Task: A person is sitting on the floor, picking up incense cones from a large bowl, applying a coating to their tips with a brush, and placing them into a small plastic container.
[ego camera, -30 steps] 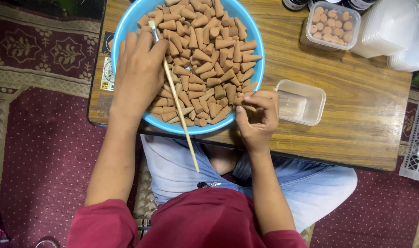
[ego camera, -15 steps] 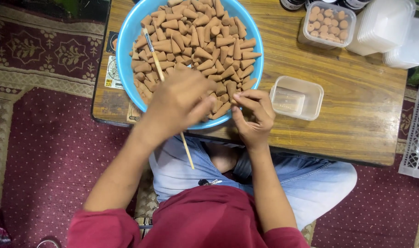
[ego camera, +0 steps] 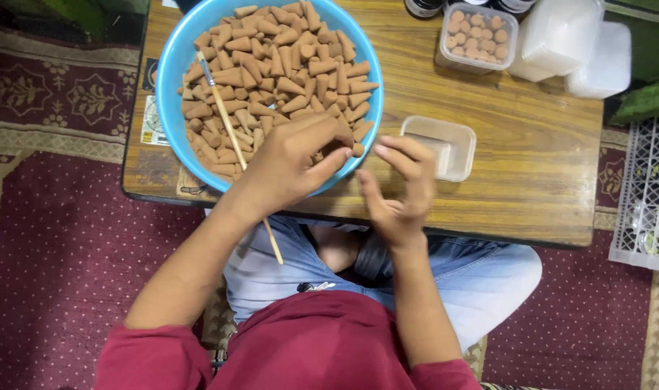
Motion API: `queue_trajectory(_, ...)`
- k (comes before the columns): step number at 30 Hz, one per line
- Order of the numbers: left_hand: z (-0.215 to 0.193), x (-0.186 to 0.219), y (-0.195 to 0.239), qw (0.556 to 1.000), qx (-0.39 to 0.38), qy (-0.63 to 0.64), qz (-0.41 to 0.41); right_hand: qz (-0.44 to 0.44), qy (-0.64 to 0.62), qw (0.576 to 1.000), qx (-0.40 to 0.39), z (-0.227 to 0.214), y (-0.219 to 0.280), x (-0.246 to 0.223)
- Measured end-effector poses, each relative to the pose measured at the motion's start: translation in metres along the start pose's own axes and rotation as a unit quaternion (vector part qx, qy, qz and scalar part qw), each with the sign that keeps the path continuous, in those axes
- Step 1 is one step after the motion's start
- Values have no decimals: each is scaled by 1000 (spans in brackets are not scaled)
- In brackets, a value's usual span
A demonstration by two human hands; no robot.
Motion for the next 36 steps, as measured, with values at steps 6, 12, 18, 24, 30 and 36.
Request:
queue_trajectory(6, 23, -1, -23, 999, -50, -15, 3, 166, 34, 984, 53, -83, 42, 114)
queue_trajectory(12, 48, -7, -42, 995, -87, -41, 16, 264, -141, 953, -56, -66, 44, 136)
queue_trajectory(18, 67, -22, -56, 990, -133, -45, 0, 310, -137, 935, -101, -64, 46, 135)
queue_trajectory(24, 75, -12, -76, 980, -158, -119, 22, 323, -94, 929, -156, -73, 53, 129)
queue_trajectory(30, 106, -6, -88, 949, -165, -261, 65, 303, -95, 939, -131, -76, 50, 124)
queue_trajectory(36, 120, -10, -91, 924, -169, -333, 80, 306, -74, 942, -119, -77, 52, 126)
Point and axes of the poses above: each hand's wrist, its own y-axis away from the middle knuckle, its own z-axis out of the palm, x = y × z, the point moved 8 cm from there along -y, towards the middle knuckle, and after that the axes turned 11 degrees about -x, right-handed, at the moved point
